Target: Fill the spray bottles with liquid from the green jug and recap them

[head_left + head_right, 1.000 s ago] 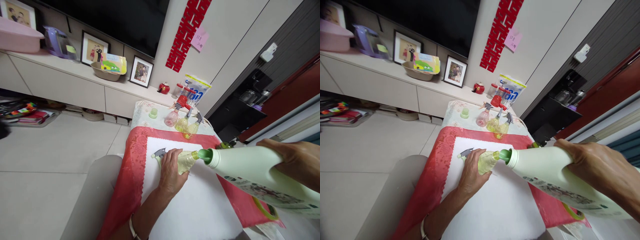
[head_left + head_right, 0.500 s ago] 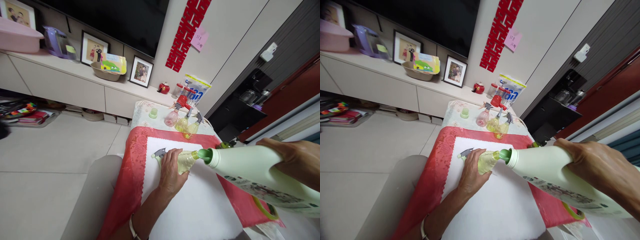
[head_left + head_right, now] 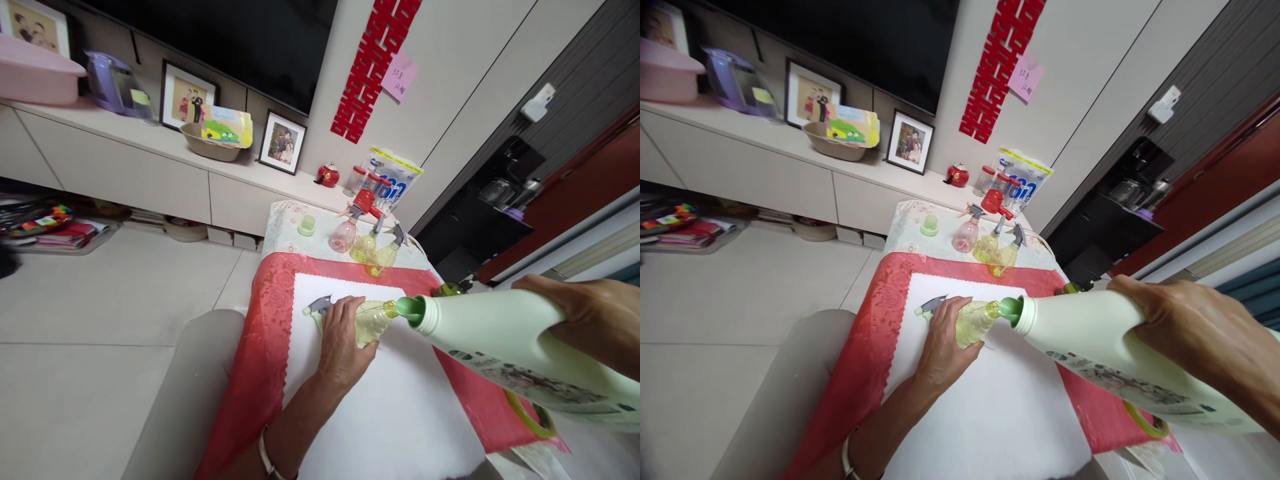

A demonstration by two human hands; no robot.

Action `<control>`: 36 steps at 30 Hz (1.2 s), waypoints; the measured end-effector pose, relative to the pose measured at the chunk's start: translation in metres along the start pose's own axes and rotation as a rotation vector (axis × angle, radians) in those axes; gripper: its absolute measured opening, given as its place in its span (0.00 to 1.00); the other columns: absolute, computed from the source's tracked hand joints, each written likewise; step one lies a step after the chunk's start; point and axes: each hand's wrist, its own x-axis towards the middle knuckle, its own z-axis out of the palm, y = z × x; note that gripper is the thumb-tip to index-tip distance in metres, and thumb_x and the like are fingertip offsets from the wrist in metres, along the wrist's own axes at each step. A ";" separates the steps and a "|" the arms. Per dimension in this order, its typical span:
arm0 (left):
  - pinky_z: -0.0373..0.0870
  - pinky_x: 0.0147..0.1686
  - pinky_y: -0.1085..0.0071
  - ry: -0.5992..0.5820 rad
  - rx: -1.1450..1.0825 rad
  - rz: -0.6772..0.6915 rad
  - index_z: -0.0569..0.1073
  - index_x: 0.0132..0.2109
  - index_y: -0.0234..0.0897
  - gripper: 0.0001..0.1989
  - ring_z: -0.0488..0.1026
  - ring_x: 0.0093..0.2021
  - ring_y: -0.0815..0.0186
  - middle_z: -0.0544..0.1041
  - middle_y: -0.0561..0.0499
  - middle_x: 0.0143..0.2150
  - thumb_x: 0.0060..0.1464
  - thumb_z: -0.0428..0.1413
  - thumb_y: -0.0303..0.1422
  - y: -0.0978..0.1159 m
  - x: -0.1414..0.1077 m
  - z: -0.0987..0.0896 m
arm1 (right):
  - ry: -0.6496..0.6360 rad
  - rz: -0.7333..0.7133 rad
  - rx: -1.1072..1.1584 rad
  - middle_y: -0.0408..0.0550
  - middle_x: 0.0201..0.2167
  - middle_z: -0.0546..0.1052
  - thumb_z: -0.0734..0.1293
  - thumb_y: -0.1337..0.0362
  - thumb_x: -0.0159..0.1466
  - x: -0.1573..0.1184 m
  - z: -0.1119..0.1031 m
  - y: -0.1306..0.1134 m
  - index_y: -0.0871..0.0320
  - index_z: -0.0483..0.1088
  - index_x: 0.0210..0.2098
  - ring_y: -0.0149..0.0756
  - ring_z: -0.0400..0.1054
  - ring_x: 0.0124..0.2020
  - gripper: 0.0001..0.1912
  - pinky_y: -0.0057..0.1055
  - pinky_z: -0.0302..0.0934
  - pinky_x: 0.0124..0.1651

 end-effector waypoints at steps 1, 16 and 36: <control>0.65 0.58 0.48 0.000 0.000 0.000 0.63 0.58 0.40 0.35 0.68 0.57 0.50 0.71 0.44 0.54 0.41 0.60 0.20 0.000 0.000 0.000 | -0.056 0.012 -0.023 0.40 0.26 0.77 0.63 0.60 0.47 0.000 -0.001 0.000 0.31 0.71 0.43 0.47 0.74 0.30 0.24 0.32 0.53 0.25; 0.66 0.57 0.47 -0.004 -0.003 -0.007 0.64 0.57 0.40 0.35 0.69 0.56 0.50 0.72 0.43 0.54 0.40 0.60 0.19 0.002 -0.001 -0.003 | -0.157 0.085 -0.045 0.42 0.31 0.79 0.65 0.59 0.50 -0.002 -0.013 -0.010 0.33 0.71 0.46 0.50 0.75 0.36 0.24 0.34 0.57 0.29; 0.66 0.58 0.47 0.003 0.006 -0.002 0.64 0.57 0.39 0.35 0.69 0.56 0.50 0.72 0.44 0.54 0.40 0.61 0.19 0.003 0.001 -0.003 | -0.182 0.091 -0.051 0.40 0.30 0.78 0.64 0.59 0.50 0.001 -0.016 -0.010 0.33 0.71 0.43 0.48 0.75 0.35 0.22 0.35 0.57 0.30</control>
